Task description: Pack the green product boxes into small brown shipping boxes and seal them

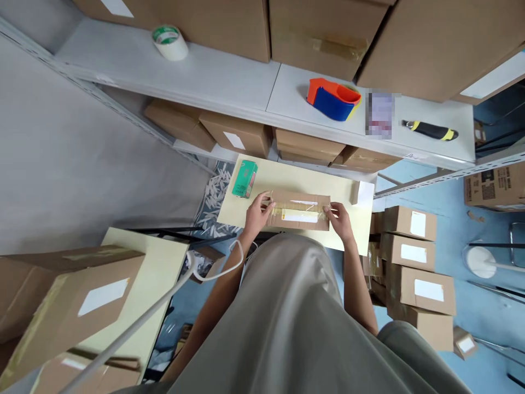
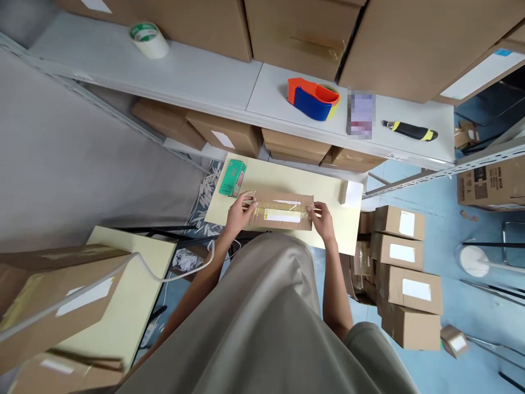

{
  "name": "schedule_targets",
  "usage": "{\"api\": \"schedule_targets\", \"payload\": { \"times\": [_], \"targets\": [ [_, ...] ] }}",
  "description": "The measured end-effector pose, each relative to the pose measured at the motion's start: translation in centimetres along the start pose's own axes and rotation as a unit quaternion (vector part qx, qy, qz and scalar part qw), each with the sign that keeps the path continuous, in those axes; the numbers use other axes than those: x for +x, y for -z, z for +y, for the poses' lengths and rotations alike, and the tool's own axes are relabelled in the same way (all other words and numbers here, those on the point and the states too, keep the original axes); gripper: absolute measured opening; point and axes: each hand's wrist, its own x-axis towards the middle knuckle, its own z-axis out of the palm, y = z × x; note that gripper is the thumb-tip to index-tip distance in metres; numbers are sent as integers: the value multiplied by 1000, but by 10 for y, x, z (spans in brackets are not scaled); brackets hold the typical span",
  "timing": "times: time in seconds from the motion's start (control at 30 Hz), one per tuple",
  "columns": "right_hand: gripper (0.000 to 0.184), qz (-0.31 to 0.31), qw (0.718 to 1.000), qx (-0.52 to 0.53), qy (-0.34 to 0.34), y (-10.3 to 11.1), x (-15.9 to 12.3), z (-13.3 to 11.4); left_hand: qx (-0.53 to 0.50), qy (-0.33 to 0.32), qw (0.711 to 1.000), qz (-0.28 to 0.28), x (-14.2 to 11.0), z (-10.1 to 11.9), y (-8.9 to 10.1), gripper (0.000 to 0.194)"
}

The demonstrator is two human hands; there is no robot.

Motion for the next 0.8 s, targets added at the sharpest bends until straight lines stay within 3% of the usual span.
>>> {"api": "schedule_targets", "payload": {
  "times": [0.1, 0.23, 0.43, 0.57, 0.67, 0.8],
  "targets": [
    [78, -39, 998, 44, -32, -1, -2, 2, -103, 50, 993, 10, 2, -17, -8, 60],
    [79, -87, 988, 92, -88, 3, -5, 1, -210, 125, 969, -46, 4, -32, -7, 70],
    [80, -117, 982, 87, -120, 10, -5, 8, -263, 185, 940, -116, 5, -40, 2, 83],
    [85, -164, 974, 83, -133, 5, -2, 23, -306, 249, 904, -164, 4, -46, -5, 94],
    [95, -210, 965, 109, -116, -2, 3, 35, -341, 248, 885, -196, 3, -49, -13, 90],
    [103, -225, 965, 92, -101, -6, 11, 42, -332, 228, 895, -191, 6, -47, -18, 82]
  ]
}}
